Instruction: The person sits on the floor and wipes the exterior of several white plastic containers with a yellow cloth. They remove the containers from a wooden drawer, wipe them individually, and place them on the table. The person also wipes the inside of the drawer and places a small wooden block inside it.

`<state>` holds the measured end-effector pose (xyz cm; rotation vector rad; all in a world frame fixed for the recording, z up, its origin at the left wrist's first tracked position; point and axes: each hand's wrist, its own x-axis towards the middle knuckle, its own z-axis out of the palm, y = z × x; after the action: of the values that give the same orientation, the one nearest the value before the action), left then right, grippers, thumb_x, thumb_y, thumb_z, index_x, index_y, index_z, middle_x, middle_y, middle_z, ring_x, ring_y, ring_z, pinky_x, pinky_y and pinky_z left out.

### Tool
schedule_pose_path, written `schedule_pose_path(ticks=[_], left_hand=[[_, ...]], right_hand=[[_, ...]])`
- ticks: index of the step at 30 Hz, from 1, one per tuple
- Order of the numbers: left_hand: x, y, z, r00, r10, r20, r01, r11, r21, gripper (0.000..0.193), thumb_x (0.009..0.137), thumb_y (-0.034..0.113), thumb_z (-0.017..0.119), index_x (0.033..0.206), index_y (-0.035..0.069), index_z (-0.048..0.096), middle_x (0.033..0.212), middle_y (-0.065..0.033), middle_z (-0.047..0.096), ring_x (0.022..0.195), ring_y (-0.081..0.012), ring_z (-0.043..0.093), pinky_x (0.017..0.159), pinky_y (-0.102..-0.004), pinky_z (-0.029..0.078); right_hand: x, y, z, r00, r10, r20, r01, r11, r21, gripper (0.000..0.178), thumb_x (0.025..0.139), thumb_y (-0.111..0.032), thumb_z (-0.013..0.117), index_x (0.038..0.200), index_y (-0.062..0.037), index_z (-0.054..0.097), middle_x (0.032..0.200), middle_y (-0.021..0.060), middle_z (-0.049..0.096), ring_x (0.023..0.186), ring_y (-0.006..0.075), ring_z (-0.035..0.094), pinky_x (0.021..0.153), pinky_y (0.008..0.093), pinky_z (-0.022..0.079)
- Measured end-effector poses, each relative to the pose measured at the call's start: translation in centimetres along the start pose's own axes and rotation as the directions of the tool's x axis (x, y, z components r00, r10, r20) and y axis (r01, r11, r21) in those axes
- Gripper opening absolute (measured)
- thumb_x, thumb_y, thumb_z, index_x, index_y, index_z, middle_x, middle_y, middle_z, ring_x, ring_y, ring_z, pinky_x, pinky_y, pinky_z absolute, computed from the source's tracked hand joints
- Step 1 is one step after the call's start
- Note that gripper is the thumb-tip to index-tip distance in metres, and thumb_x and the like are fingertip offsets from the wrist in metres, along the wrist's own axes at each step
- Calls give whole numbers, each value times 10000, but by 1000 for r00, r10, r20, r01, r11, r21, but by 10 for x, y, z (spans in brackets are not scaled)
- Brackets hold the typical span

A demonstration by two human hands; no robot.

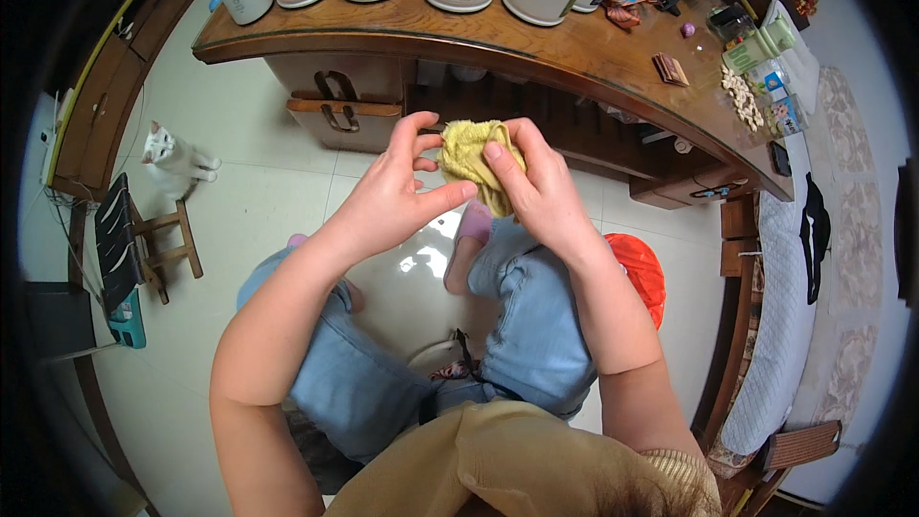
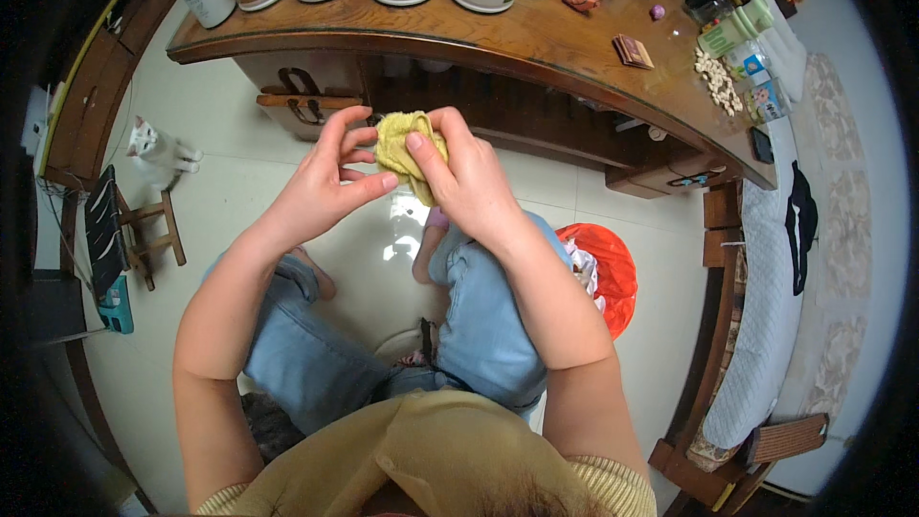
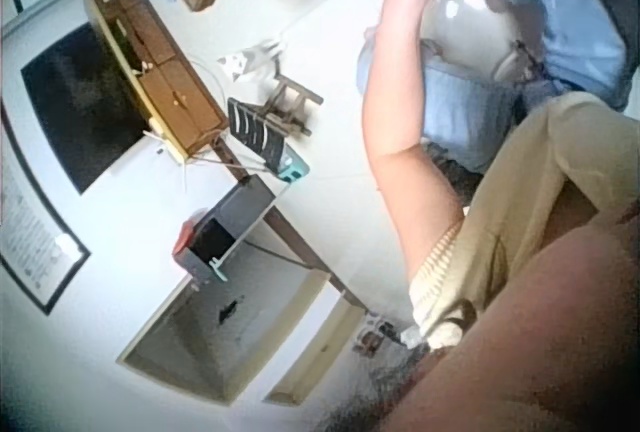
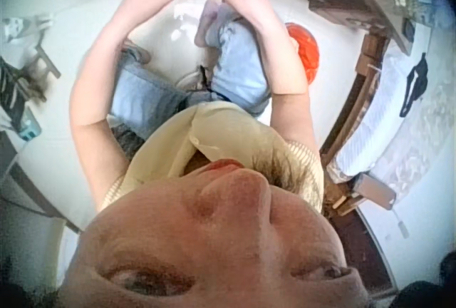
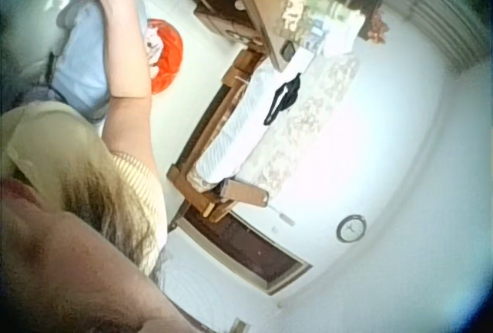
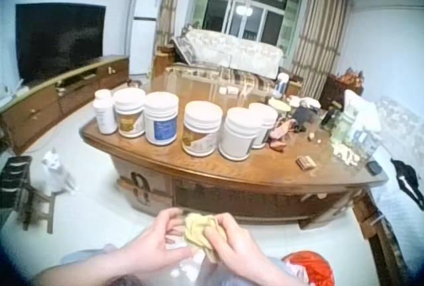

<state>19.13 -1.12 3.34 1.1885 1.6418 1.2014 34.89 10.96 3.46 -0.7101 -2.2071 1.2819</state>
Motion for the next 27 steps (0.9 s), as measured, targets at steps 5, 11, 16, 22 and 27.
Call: schedule_pose_path(ticks=[5,11,16,22,27], left_hand=[[8,8,28,956,-30,293,122,946,-299,587,834,122,757,1334,38,461,1204,-56,589,1099,-137,570,908,-302,502],[16,2,49,972,-62,227,148,912,-382,451,846,106,721,1247,22,533,1092,-30,633,964,-115,612,843,-285,518],[13,3,45,987,-79,137,122,932,-342,372,857,86,670,1201,35,540,1011,-34,637,851,-109,608,713,-267,521],[14,11,21,987,39,159,11,954,-300,372,858,135,677,1194,61,534,940,-7,631,736,-78,569,564,-224,446],[13,9,24,984,7,178,36,971,-237,454,823,128,718,1211,38,501,946,-27,639,770,-83,582,589,-233,442]], right_hand=[[-22,5,-16,1000,-12,14,9,988,151,282,996,-303,517,1034,-31,583,853,174,668,784,304,663,695,365,503],[-23,-5,-21,992,46,-116,-47,999,-8,353,980,-350,517,1015,-12,616,841,210,672,812,375,667,701,406,509],[-23,-3,-23,991,54,-119,-72,985,-158,436,956,-430,528,1060,-14,609,893,225,672,874,405,655,753,447,508],[-38,-7,-18,995,67,73,-79,979,185,633,919,-452,612,1372,-47,433,1107,143,631,949,222,636,747,358,525],[-44,-17,-21,977,135,166,-188,910,370,698,907,-360,671,1453,-99,324,1231,72,555,1000,158,601,681,291,572]])
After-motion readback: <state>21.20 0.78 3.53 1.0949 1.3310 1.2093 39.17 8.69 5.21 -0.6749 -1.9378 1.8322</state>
